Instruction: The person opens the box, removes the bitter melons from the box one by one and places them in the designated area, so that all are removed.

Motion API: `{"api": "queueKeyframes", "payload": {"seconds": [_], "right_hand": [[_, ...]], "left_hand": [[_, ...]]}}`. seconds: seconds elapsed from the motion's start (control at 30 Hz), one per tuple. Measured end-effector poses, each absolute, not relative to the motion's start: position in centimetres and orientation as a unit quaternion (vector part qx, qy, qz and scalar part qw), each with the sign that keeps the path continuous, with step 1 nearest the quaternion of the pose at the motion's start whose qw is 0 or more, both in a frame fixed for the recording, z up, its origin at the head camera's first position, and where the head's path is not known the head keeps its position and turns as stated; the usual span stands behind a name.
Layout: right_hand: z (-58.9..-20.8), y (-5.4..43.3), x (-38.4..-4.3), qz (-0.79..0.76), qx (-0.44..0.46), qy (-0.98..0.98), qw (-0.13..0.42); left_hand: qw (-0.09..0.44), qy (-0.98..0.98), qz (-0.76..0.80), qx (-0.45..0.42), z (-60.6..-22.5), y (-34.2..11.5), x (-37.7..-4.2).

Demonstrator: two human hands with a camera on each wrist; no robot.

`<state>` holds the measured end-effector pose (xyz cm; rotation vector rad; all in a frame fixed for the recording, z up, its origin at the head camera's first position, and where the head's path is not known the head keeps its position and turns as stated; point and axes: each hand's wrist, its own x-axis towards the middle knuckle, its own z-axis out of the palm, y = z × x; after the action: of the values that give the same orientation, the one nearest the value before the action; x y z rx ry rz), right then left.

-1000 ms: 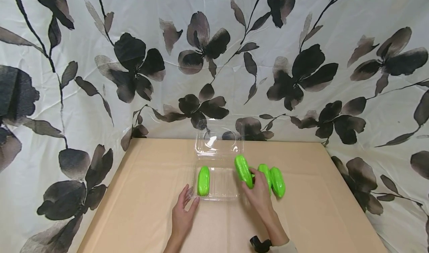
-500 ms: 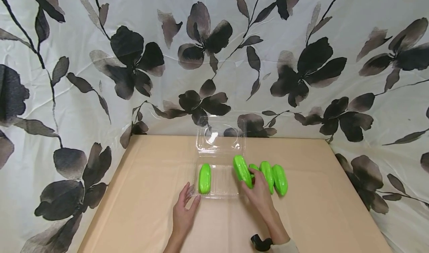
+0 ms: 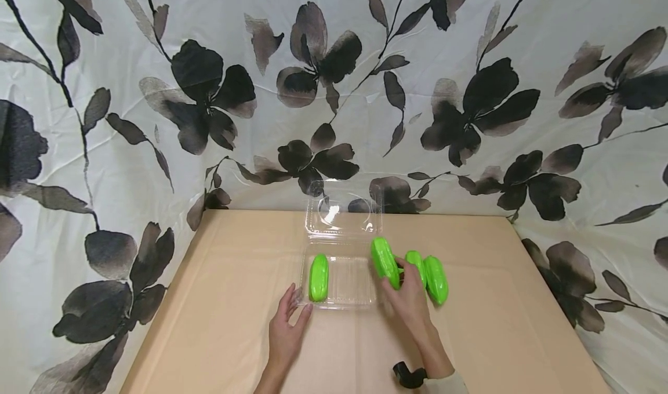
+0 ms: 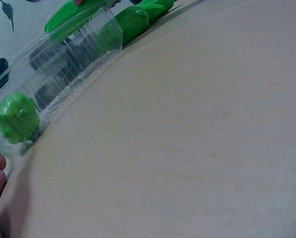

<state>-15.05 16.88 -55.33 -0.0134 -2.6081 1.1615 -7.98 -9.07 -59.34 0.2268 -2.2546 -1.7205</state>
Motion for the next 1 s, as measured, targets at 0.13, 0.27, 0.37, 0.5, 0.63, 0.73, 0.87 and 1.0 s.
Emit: {"api": "queueKeyframes", "payload": {"seconds": [0.13, 0.27, 0.37, 0.5, 0.63, 0.73, 0.87, 1.0], "right_hand": [[-55.0, 17.4, -15.0, 0.408, -0.017, -0.902, 0.141], [-54.8, 18.0, -15.0, 0.407, -0.034, -0.903, 0.131], [-54.6, 18.6, -14.9, 0.407, -0.043, -0.903, 0.132], [-54.3, 19.6, -14.8, 0.399, -0.05, -0.904, 0.15], [-54.1, 20.6, -14.6, 0.385, -0.064, -0.907, 0.156], [-54.0, 21.4, -14.4, 0.378, -0.077, -0.909, 0.157], [-53.8, 22.4, -14.2, 0.376, -0.091, -0.908, 0.161], [-53.7, 23.4, -14.2, 0.371, -0.103, -0.908, 0.164]], "left_hand": [[0.15, -0.785, -0.595, 0.084, -60.0, -9.1, -8.1], [0.154, -0.787, -0.591, 0.086, -61.8, -9.3, -8.5], [0.156, -0.788, -0.59, 0.078, -62.5, -9.5, -8.7], [0.159, -0.789, -0.589, 0.074, -62.6, -9.6, -8.7], [0.163, -0.789, -0.589, 0.064, -63.0, -9.8, -8.6], [0.164, -0.791, -0.587, 0.057, -63.2, -10.0, -8.6], [0.16, -0.789, -0.59, 0.06, -63.2, -10.0, -8.6], [0.151, -0.787, -0.593, 0.077, -62.9, -9.8, -8.6]]}}
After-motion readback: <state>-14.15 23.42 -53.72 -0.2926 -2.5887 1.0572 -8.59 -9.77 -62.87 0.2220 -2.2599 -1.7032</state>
